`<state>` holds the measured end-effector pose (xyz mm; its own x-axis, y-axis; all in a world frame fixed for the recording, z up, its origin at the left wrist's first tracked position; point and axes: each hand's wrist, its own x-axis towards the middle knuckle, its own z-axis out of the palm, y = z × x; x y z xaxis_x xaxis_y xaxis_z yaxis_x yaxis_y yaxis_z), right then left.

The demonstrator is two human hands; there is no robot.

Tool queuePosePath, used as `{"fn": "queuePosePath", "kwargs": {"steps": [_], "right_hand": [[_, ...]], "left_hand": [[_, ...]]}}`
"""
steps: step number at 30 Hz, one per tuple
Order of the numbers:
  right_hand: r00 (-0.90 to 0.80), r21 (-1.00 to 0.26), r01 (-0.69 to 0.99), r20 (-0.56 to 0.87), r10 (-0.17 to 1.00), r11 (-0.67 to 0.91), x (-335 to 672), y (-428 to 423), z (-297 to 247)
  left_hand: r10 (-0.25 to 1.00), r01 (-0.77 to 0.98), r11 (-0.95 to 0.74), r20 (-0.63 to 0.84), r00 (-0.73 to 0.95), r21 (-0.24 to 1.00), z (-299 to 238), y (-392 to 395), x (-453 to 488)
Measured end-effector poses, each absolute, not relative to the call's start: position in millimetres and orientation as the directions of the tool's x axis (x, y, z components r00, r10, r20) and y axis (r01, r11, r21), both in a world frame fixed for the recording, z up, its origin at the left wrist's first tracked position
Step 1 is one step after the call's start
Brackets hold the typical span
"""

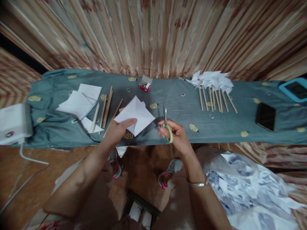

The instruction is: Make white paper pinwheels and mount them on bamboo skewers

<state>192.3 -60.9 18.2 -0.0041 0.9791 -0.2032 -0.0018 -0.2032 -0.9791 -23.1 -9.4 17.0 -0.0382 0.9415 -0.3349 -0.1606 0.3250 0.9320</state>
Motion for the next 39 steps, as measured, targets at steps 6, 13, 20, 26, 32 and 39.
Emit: {"fn": "queuePosePath", "kwargs": {"steps": [6,13,20,26,32,39], "right_hand": [[0.082,-0.989,-0.033,-0.147,0.986,-0.145,187,-43,22],[0.089,-0.983,-0.111,-0.156,0.984,-0.146,178,-32,23],[0.217,-0.990,-0.124,-0.094,0.972,-0.068,181,-24,22],[0.316,-0.981,-0.192,-0.078,0.946,-0.017,187,-20,22],[0.459,-0.963,-0.267,-0.087,0.884,0.044,195,-12,18],[0.451,-0.913,-0.403,-0.142,0.881,0.059,159,-13,9]], "left_hand": [[0.874,0.115,0.294,-0.316,0.370,0.949,9,-25,-12],[0.853,0.101,0.337,-0.349,0.388,0.936,7,-23,-9],[0.910,0.053,0.186,-0.193,0.367,0.981,2,-15,-17],[0.940,0.157,0.058,-0.107,0.325,0.986,13,-10,-27],[0.972,-0.001,0.129,-0.126,0.196,0.992,16,-8,-29],[0.914,-0.440,0.390,-0.281,0.293,0.809,8,-27,4]]}}
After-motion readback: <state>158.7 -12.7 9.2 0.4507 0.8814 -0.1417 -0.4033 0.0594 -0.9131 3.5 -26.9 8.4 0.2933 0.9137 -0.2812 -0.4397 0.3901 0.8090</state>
